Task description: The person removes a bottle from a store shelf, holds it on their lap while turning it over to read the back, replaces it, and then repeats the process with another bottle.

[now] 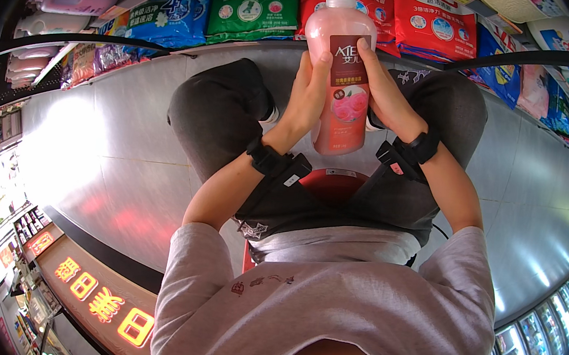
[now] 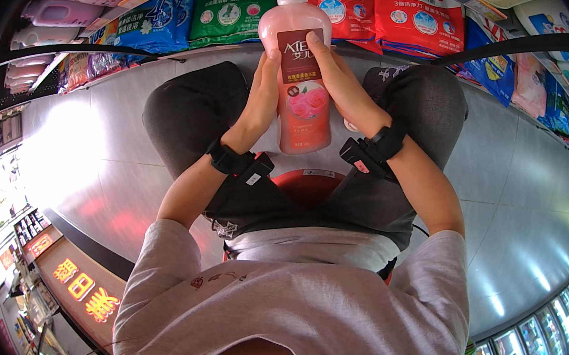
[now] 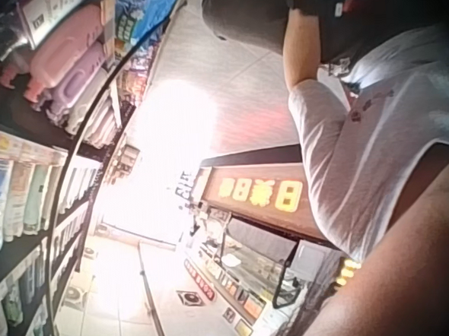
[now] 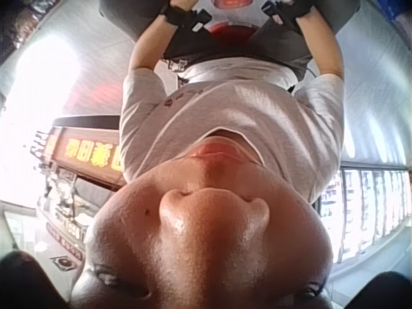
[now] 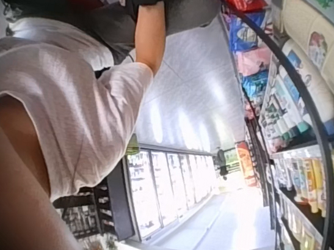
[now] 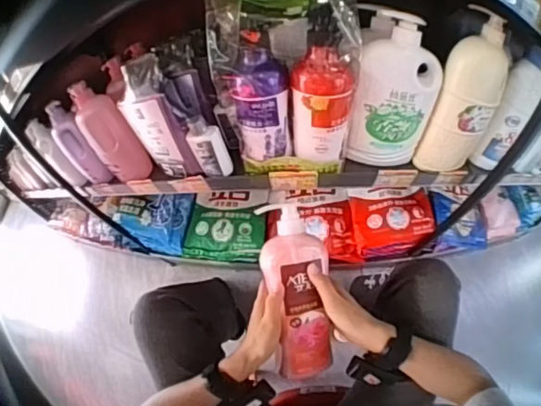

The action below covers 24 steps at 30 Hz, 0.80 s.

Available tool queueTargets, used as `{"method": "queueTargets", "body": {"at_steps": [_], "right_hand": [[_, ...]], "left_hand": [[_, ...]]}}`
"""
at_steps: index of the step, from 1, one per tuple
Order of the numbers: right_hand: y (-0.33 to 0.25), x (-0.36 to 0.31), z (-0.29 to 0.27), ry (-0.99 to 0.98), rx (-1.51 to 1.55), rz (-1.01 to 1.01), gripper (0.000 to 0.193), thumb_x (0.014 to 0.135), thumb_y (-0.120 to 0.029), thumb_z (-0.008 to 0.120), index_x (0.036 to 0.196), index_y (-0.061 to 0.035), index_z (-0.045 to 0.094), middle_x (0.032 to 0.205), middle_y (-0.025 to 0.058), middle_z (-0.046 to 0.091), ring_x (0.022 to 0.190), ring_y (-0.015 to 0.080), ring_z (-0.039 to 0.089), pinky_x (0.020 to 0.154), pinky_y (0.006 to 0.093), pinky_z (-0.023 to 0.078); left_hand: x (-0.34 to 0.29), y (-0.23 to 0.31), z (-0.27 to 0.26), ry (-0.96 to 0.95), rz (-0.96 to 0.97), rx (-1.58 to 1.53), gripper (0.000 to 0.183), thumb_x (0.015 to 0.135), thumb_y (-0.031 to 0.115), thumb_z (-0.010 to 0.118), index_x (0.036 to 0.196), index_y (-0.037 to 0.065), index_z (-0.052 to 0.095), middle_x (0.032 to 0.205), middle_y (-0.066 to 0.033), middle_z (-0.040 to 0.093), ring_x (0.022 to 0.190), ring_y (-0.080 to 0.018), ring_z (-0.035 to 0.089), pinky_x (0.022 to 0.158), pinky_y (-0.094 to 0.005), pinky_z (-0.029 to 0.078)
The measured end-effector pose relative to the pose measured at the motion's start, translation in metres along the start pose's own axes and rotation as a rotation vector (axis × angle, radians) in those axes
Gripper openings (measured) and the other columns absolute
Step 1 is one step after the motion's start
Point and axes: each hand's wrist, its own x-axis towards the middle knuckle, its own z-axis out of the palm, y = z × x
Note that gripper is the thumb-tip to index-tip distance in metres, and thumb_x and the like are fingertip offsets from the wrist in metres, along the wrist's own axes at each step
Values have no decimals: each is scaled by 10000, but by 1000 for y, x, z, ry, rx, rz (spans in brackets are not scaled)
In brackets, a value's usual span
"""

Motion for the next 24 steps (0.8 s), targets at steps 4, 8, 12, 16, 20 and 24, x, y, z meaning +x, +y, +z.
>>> {"method": "queueTargets", "body": {"at_steps": [4, 8, 12, 16, 20, 24], "right_hand": [[-2, -1, 2, -4, -3, 13, 592, 900, -524, 423, 1201, -17, 470, 1107, 67, 548, 1000, 115, 516, 888, 245, 381], [-1, 0, 0, 15, -13, 48, 603, 897, -527, 424, 1222, -20, 456, 1127, 73, 541, 1021, 121, 510, 902, 250, 376], [0, 1, 1, -3, -15, 53, 603, 897, -523, 427, 1235, -23, 446, 1142, 74, 535, 1039, 124, 503, 914, 255, 371], [4, 3, -2, -5, 4, 55, 609, 894, -524, 433, 1241, -23, 440, 1148, 73, 533, 1043, 128, 502, 914, 257, 372], [4, 3, -3, -10, 32, 63, 611, 889, -520, 446, 1251, -27, 423, 1163, 75, 524, 1049, 131, 500, 919, 262, 371], [2, 1, -2, -36, 27, 72, 590, 888, -501, 462, 1242, -31, 425, 1159, 71, 520, 1046, 125, 501, 919, 265, 373]], "left_hand": [[2, -3, -2, -9, -25, -45, 473, 953, 404, 365, 1157, -21, 400, 1059, -109, 518, 952, -138, 514, 837, -270, 426], [4, -5, -3, -36, -72, -89, 482, 953, 413, 359, 1152, -23, 403, 1060, -113, 522, 951, -140, 523, 829, -273, 437], [5, -4, -3, -28, -131, -157, 489, 951, 419, 358, 1144, -27, 411, 1036, -114, 539, 922, -145, 546, 815, -274, 451], [7, -5, -4, -39, -150, -63, 564, 950, 468, 265, 1230, -2, 399, 1108, -130, 557, 969, -189, 582, 844, -306, 469], [6, -2, -3, -38, -126, -155, 499, 948, 422, 366, 1146, -32, 421, 1026, -115, 548, 901, -145, 556, 804, -268, 458], [6, 0, -4, -32, -127, -117, 491, 948, 419, 368, 1146, -27, 429, 1022, -112, 548, 894, -138, 554, 792, -264, 458]]}}
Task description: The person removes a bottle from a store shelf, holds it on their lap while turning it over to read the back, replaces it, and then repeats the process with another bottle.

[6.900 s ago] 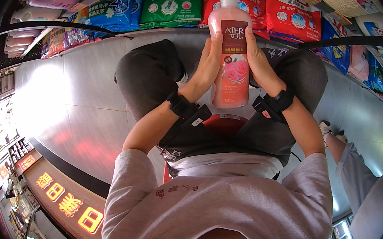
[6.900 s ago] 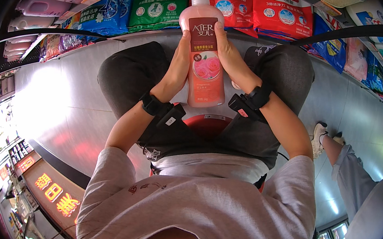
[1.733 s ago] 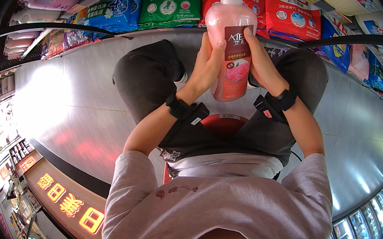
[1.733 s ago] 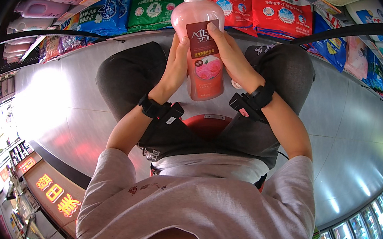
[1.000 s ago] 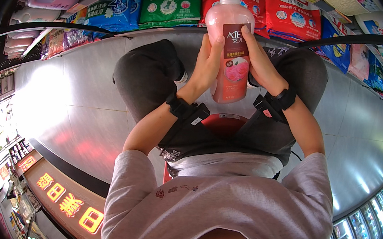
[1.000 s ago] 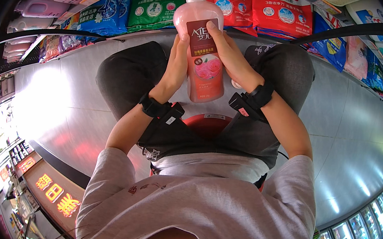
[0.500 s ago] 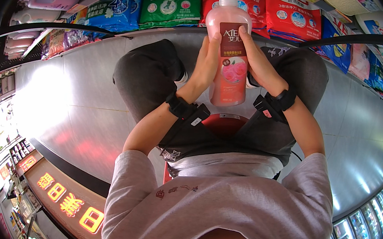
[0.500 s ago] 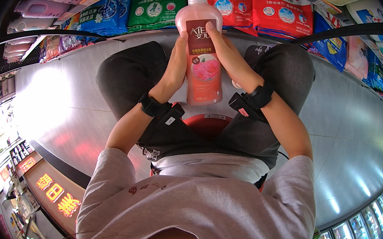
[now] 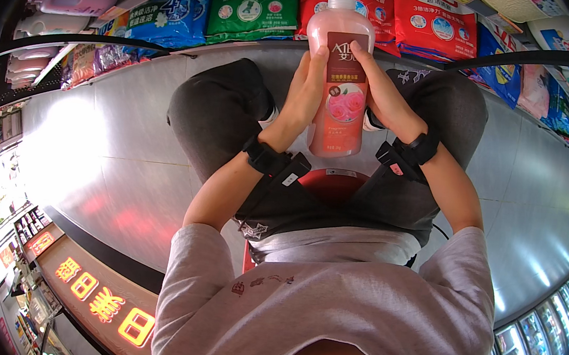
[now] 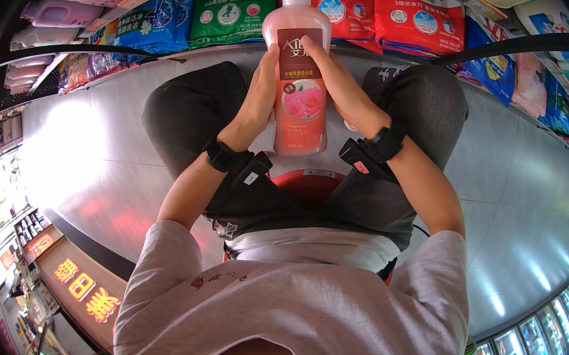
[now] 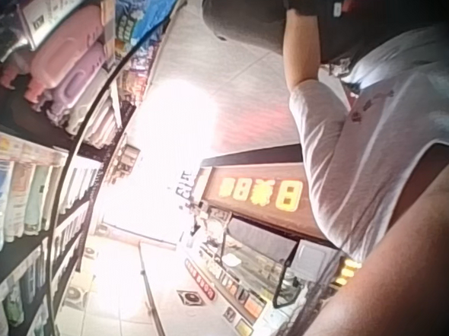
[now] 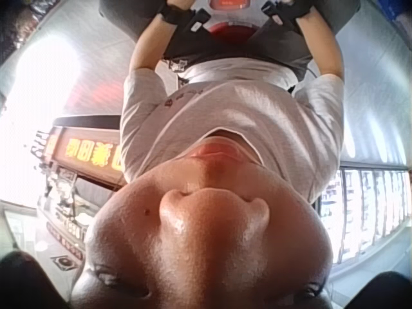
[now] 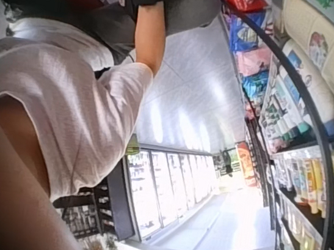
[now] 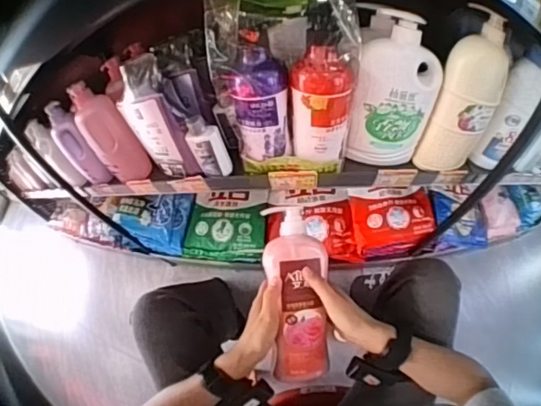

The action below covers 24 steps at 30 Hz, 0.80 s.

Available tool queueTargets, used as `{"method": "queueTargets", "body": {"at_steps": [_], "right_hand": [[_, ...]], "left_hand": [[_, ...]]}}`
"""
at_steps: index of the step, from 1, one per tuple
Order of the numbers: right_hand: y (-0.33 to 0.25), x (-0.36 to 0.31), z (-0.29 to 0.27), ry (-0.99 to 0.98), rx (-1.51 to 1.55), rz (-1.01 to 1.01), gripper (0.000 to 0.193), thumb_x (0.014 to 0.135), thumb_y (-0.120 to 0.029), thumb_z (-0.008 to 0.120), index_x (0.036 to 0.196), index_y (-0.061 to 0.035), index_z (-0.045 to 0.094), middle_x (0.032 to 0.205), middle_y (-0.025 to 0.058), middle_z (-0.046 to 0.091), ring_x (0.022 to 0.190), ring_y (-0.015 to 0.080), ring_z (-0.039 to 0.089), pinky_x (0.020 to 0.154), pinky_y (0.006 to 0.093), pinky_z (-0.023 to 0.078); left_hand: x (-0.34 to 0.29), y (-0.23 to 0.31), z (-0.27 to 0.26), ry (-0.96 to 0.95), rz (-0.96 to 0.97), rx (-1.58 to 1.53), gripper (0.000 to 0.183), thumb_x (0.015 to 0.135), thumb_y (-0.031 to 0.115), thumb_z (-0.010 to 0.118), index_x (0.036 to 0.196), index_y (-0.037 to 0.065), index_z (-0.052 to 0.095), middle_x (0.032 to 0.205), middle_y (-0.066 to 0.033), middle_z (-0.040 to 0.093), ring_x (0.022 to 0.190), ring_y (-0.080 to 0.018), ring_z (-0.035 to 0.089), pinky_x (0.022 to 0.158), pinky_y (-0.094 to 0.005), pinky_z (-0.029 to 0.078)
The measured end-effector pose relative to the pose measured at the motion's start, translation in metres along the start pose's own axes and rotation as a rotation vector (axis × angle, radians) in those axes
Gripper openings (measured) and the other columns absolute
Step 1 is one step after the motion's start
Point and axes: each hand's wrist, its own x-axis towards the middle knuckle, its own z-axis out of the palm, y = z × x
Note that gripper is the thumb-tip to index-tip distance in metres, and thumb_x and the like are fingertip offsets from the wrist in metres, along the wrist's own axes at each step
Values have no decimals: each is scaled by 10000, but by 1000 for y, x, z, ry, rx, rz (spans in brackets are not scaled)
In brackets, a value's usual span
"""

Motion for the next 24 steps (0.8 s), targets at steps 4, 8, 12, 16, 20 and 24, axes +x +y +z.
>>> {"method": "queueTargets", "body": {"at_steps": [4, 8, 12, 16, 20, 24], "right_hand": [[2, 1, 1, 14, 40, -20, 573, 885, -491, 473, 1227, -32, 439, 1134, 62, 532, 1035, 122, 507, 908, 264, 380], [4, 2, -2, -4, 65, -21, 549, 887, -477, 479, 1210, -34, 458, 1114, 53, 545, 1019, 116, 515, 895, 263, 388], [5, 3, -2, -13, 75, -15, 519, 890, -456, 484, 1192, -34, 479, 1115, 56, 551, 1011, 116, 520, 889, 264, 392], [6, 3, -3, -13, 71, -20, 509, 890, -447, 487, 1186, -33, 485, 1118, 62, 553, 1011, 119, 521, 888, 267, 392], [5, 3, -2, -21, 66, -13, 500, 890, -437, 490, 1184, -33, 484, 1109, 62, 556, 1007, 121, 522, 888, 272, 389], [3, 0, 0, -15, 35, 13, 494, 892, -429, 486, 1190, -35, 477, 1102, 59, 557, 1001, 119, 524, 886, 273, 387]], "left_hand": [[-2, 5, 2, 1, 8, 50, 487, 946, 420, 375, 1143, -21, 436, 1006, -104, 552, 881, -130, 552, 778, -260, 458], [0, 5, 1, 4, 0, 69, 497, 944, 431, 372, 1131, -24, 443, 994, -101, 554, 872, -124, 551, 773, -257, 457], [2, 0, -2, 30, -6, 89, 510, 943, 452, 361, 1097, -26, 451, 985, -103, 548, 876, -127, 543, 778, -257, 452], [2, -1, -1, 89, 23, 100, 523, 941, 468, 357, 1096, -27, 428, 979, -105, 537, 874, -131, 536, 780, -256, 449], [6, -6, -6, 78, -3, 81, 520, 942, 466, 355, 1099, -26, 416, 972, -104, 531, 859, -129, 534, 774, -257, 451], [8, -9, -8, 43, -16, 49, 496, 947, 454, 351, 1076, -19, 427, 957, -101, 531, 848, -124, 532, 763, -252, 451]]}}
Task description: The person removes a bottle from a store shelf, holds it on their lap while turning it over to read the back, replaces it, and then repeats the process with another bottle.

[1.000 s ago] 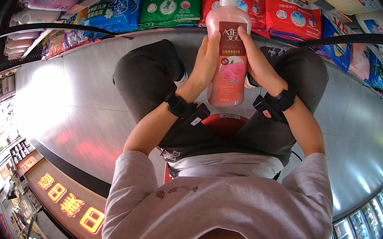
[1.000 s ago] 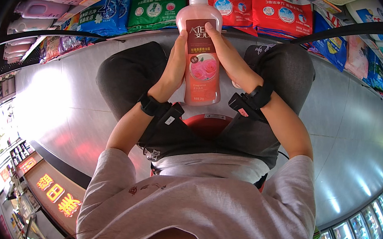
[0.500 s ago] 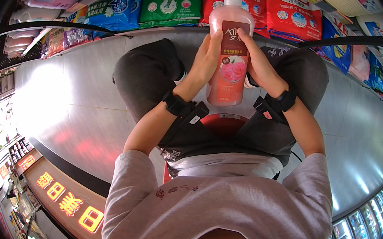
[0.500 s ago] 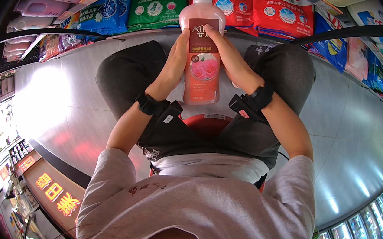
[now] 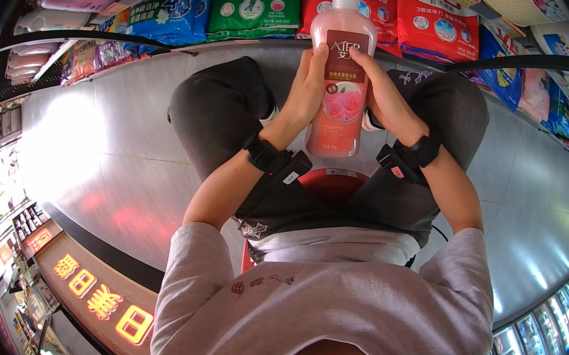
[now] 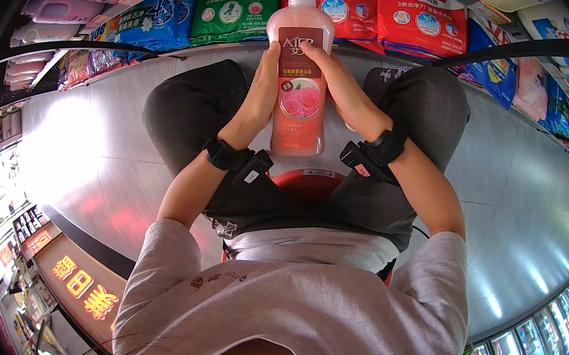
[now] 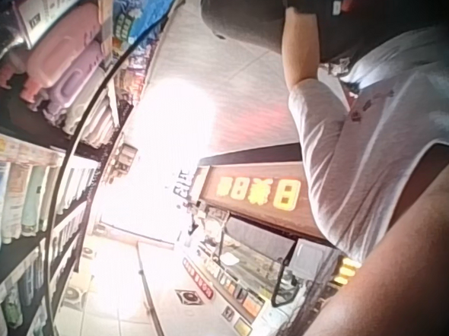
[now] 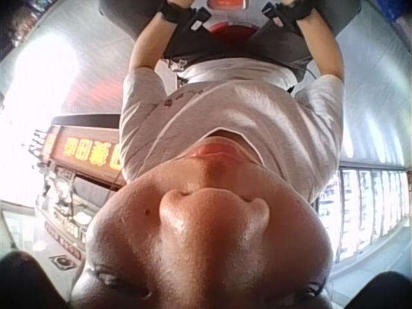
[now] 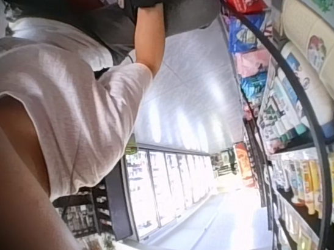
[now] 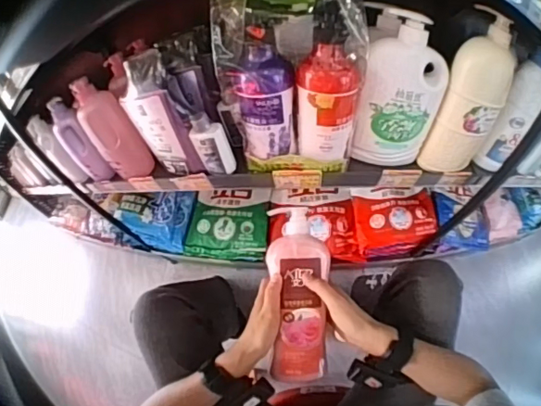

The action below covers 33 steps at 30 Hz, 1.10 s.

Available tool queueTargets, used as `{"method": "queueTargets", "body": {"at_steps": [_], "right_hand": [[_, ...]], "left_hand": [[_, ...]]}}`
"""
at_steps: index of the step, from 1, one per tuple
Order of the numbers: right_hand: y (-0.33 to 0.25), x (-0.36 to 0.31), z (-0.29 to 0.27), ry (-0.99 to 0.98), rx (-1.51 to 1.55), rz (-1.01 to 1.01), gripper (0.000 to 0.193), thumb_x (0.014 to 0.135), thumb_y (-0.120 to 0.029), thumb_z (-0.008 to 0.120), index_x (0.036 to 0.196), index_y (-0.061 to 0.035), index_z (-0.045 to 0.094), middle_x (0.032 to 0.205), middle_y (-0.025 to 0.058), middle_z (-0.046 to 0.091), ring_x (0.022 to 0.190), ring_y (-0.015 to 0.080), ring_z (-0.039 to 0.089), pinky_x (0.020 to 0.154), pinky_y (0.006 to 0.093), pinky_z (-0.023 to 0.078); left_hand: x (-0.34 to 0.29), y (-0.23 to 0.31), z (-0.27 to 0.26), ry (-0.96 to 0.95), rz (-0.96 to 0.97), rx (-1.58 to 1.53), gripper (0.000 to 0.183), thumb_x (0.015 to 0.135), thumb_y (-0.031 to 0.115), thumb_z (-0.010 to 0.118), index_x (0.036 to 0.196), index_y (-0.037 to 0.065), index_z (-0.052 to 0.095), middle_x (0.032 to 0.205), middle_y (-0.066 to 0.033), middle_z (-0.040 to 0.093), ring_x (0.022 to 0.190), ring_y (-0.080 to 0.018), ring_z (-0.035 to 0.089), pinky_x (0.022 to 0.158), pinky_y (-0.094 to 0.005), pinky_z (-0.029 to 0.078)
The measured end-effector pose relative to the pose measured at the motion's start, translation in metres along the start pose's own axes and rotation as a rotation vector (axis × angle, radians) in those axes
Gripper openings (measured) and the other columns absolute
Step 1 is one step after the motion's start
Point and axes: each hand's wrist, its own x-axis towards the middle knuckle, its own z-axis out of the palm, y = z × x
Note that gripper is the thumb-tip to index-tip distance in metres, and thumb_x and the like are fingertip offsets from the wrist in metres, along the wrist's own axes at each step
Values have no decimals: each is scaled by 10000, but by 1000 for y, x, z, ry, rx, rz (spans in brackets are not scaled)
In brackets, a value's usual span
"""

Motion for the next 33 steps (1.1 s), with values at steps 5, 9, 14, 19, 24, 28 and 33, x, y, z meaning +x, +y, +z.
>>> {"method": "queueTargets", "body": {"at_steps": [5, 9, 14, 19, 24, 28, 33], "right_hand": [[1, 0, -1, -20, -9, -7, 496, 894, -428, 480, 1197, -36, 471, 1103, 60, 556, 1002, 121, 524, 884, 271, 387], [1, 0, -1, -29, -35, -10, 494, 895, -418, 479, 1203, -33, 466, 1106, 60, 557, 1004, 121, 526, 885, 269, 387], [0, -1, 0, -26, -58, -11, 486, 896, -409, 478, 1197, -27, 475, 1107, 64, 563, 1008, 119, 527, 882, 267, 391], [2, 1, -1, -34, -88, -27, 466, 901, -398, 474, 1176, -23, 496, 1089, 56, 579, 991, 117, 539, 870, 263, 400], [4, 3, -2, -16, -177, -35, 464, 890, -405, 514, 1174, -38, 518, 1097, 50, 582, 1009, 112, 532, 866, 253, 397], [6, 5, -3, -10, -226, -76, 456, 886, -394, 533, 1177, -42, 525, 1100, 50, 581, 1023, 111, 522, 866, 253, 395], [9, 7, -5, 5, -257, -125, 433, 896, -365, 530, 1167, -29, 532, 1096, 55, 584, 1016, 116, 523, 858, 260, 401]], "left_hand": [[3, -4, -4, -14, -13, 97, 536, 955, 463, 268, 1188, 10, 437, 1056, -128, 574, 905, -174, 601, 789, -296, 494], [4, -3, -4, -12, -32, 66, 551, 950, 476, 266, 1197, 12, 434, 1055, -131, 576, 921, -184, 601, 799, -301, 495], [4, -4, -3, -20, -47, 30, 557, 949, 484, 259, 1196, 17, 436, 1059, -133, 575, 929, -189, 601, 804, -304, 496], [4, -4, -3, -8, -42, 12, 557, 948, 487, 261, 1186, 17, 442, 1046, -129, 579, 919, -184, 602, 791, -302, 499], [3, -5, -2, -7, -52, -3, 554, 948, 487, 263, 1178, 17, 447, 1037, -126, 579, 901, -177, 602, 779, -296, 500], [3, -5, -1, -9, -47, -22, 551, 948, 487, 267, 1174, 19, 451, 1034, -125, 579, 888, -176, 603, 771, -297, 502], [3, -4, -2, -29, -54, -20, 565, 942, 502, 270, 1176, 21, 451, 1035, -126, 580, 893, -178, 604, 770, -301, 504]]}}
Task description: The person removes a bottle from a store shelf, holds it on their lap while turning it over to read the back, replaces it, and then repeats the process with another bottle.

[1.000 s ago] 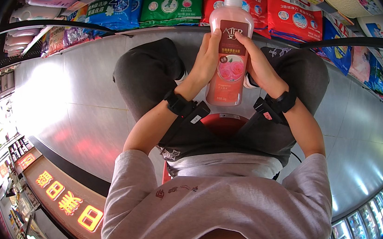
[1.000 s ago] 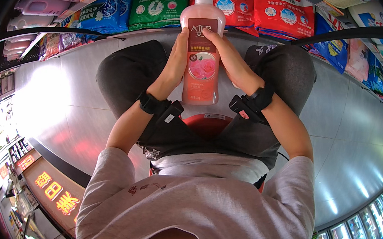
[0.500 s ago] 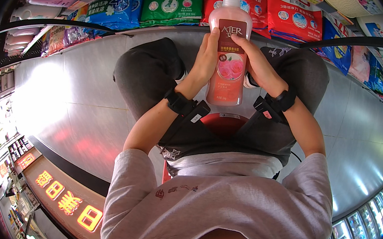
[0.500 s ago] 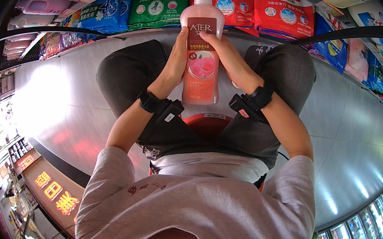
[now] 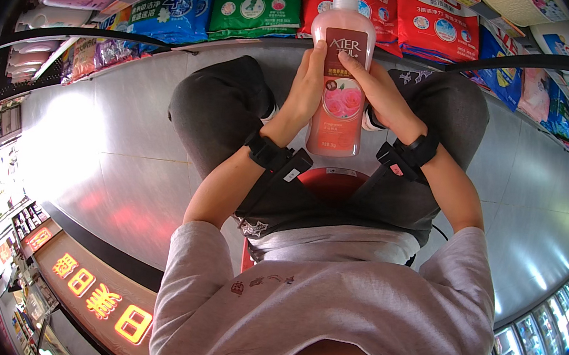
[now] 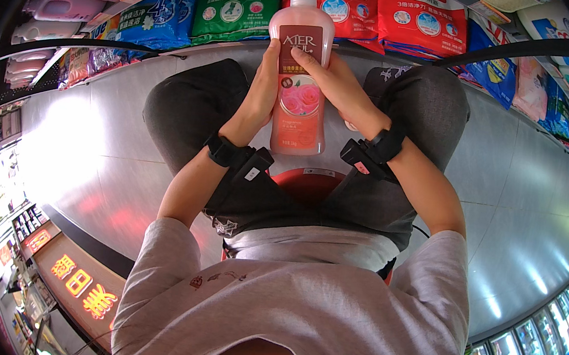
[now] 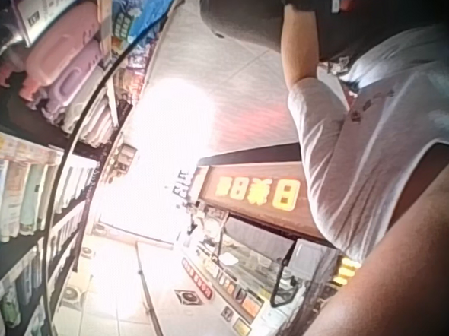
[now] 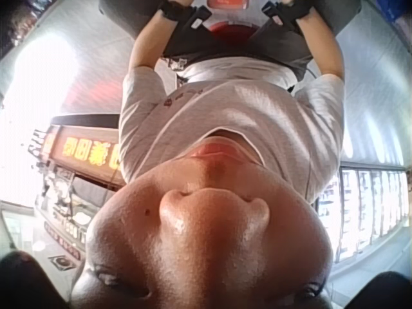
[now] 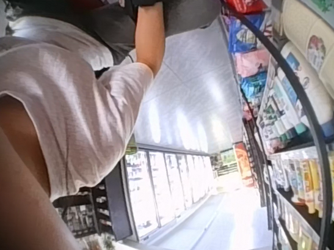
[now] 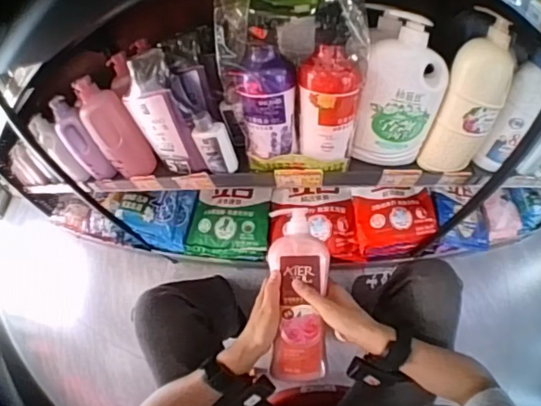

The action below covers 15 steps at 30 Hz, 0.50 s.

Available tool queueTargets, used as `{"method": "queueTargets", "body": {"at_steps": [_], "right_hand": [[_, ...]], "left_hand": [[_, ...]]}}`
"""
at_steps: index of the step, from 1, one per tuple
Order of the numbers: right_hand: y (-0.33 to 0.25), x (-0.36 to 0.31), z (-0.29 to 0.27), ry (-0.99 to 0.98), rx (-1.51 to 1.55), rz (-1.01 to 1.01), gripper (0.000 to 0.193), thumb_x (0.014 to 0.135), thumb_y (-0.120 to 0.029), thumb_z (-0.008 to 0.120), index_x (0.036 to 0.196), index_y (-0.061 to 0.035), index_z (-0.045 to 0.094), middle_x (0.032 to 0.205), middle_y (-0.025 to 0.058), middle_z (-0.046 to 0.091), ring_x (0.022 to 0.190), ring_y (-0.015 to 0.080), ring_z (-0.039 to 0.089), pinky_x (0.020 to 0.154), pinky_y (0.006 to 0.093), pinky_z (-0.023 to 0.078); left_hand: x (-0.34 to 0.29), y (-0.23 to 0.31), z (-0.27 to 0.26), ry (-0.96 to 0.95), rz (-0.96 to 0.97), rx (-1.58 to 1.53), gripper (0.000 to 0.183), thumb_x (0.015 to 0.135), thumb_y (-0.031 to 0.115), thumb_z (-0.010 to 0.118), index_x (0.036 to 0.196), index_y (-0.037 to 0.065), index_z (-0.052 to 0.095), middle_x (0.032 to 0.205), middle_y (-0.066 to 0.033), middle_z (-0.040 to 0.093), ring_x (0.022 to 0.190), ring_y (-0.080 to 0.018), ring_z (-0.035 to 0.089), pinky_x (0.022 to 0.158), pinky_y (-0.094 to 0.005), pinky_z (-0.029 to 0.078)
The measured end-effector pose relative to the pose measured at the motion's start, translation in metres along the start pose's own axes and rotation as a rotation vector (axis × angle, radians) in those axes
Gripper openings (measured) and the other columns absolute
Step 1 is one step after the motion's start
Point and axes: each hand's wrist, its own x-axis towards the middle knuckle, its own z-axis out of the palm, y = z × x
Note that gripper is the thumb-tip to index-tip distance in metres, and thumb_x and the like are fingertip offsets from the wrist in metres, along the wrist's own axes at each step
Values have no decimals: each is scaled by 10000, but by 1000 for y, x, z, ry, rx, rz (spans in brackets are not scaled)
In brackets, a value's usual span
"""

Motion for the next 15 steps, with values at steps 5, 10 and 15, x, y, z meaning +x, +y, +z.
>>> {"method": "queueTargets", "body": {"at_steps": [5, 10, 15], "right_hand": [[-2, -1, 1, 17, -2, -7, 442, 889, -371, 540, 1143, -9, 543, 1062, 65, 599, 974, 111, 540, 825, 252, 416], [-1, 0, 0, 42, -43, -21, 463, 874, -380, 560, 1127, 7, 546, 1028, 74, 610, 942, 108, 550, 806, 247, 424], [3, 4, -6, 149, -141, 2, 490, 818, -379, 636, 1088, 22, 553, 977, 83, 620, 881, 118, 575, 748, 252, 450]], "left_hand": [[0, 1, 1, -24, -17, -32, 580, 936, 517, 268, 1177, 22, 451, 1036, -126, 580, 898, -182, 605, 775, -305, 505], [0, 1, 1, -20, -34, -27, 583, 937, 517, 260, 1183, 25, 451, 1036, -124, 581, 893, -181, 606, 776, -308, 504], [1, 1, -1, -16, -25, -16, 575, 940, 510, 263, 1183, 26, 457, 1046, -115, 582, 925, -184, 594, 814, -315, 485]]}}
